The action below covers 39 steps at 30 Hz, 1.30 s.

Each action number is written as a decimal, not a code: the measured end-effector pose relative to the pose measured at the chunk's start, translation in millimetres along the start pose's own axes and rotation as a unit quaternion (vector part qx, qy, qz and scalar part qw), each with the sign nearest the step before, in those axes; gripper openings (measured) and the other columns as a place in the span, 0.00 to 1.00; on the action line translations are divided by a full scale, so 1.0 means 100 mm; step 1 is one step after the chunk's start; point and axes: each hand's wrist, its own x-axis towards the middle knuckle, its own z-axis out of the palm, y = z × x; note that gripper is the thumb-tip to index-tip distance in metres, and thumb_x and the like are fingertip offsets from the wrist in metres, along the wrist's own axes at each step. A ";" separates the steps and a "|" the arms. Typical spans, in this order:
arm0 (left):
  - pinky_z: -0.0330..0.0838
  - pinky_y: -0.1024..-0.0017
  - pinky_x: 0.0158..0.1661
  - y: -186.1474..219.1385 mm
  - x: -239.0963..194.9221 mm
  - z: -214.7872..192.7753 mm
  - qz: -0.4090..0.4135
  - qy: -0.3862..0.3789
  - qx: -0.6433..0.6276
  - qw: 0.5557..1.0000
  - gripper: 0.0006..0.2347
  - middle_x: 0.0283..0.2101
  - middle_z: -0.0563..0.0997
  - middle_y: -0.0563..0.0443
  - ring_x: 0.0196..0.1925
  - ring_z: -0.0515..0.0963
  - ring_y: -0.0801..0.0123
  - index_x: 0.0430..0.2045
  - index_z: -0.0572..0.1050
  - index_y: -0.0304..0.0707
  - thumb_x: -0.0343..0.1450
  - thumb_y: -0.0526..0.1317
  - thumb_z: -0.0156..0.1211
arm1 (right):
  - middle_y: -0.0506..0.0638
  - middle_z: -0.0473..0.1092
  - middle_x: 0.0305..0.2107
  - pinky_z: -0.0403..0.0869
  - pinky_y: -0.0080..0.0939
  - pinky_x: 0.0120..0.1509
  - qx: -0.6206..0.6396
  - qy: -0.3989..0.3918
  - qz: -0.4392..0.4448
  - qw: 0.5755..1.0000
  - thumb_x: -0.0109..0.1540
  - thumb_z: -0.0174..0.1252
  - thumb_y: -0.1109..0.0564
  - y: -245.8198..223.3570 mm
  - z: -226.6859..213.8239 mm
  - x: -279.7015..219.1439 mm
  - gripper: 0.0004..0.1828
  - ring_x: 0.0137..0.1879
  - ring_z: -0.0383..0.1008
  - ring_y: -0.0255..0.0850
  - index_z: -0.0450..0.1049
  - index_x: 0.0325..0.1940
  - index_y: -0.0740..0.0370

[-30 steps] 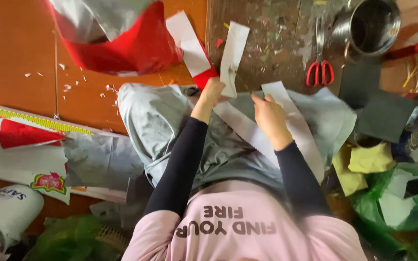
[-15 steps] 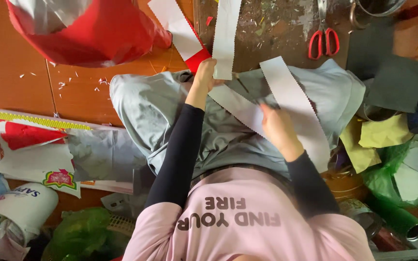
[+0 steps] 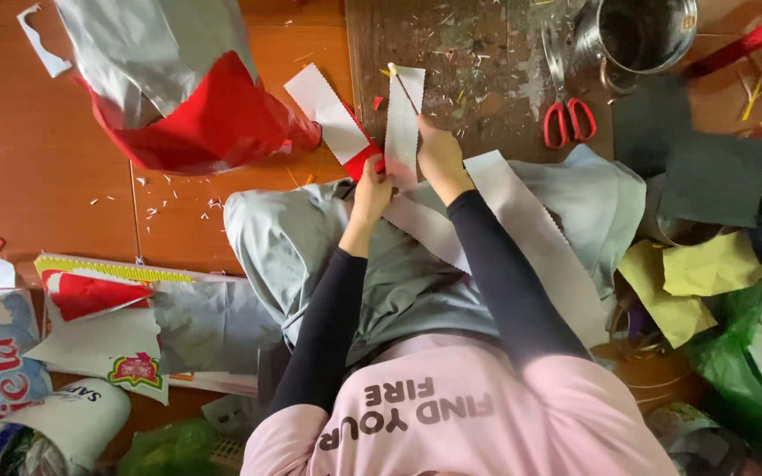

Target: Applying decorative red paper to a lantern frame using glue and scissors.

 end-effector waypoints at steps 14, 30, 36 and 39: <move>0.78 0.69 0.42 -0.14 0.05 0.04 0.160 0.014 0.058 0.985 0.17 0.37 0.85 0.41 0.41 0.84 0.63 0.43 0.80 0.28 0.61 0.21 0.56 | 0.47 0.71 0.26 0.66 0.30 0.24 0.486 0.175 0.098 0.851 0.66 0.52 0.63 0.37 -1.38 0.13 0.12 0.26 0.69 0.32 0.71 0.54 0.56; 0.69 0.56 0.51 0.62 -0.22 0.02 0.340 0.216 0.124 0.907 0.08 0.43 0.77 0.45 0.51 0.73 0.48 0.30 0.78 0.39 0.61 0.29 0.68 | 0.53 0.71 0.48 0.73 0.36 0.49 0.490 -0.034 0.133 0.861 0.70 0.55 0.43 0.31 -1.49 0.06 0.22 0.49 0.73 0.38 0.72 0.65 0.54; 0.67 0.56 0.58 1.40 -0.82 -0.34 0.460 0.147 0.114 0.868 0.13 0.45 0.75 0.45 0.57 0.71 0.46 0.36 0.76 0.38 0.60 0.26 0.66 | 0.55 0.61 0.63 0.69 0.48 0.67 0.161 -0.049 -0.335 0.927 0.51 0.69 0.68 -0.77 -0.98 -0.25 0.34 0.69 0.63 0.52 0.70 0.62 0.62; 0.70 0.59 0.54 1.74 -1.34 -0.67 0.464 0.059 0.021 0.884 0.17 0.49 0.75 0.43 0.56 0.73 0.47 0.41 0.75 0.35 0.60 0.23 0.64 | 0.51 0.68 0.59 0.73 0.42 0.62 0.131 -0.011 -0.316 0.940 0.55 0.68 0.68 -0.85 -0.79 -0.22 0.18 0.64 0.72 0.44 0.77 0.48 0.61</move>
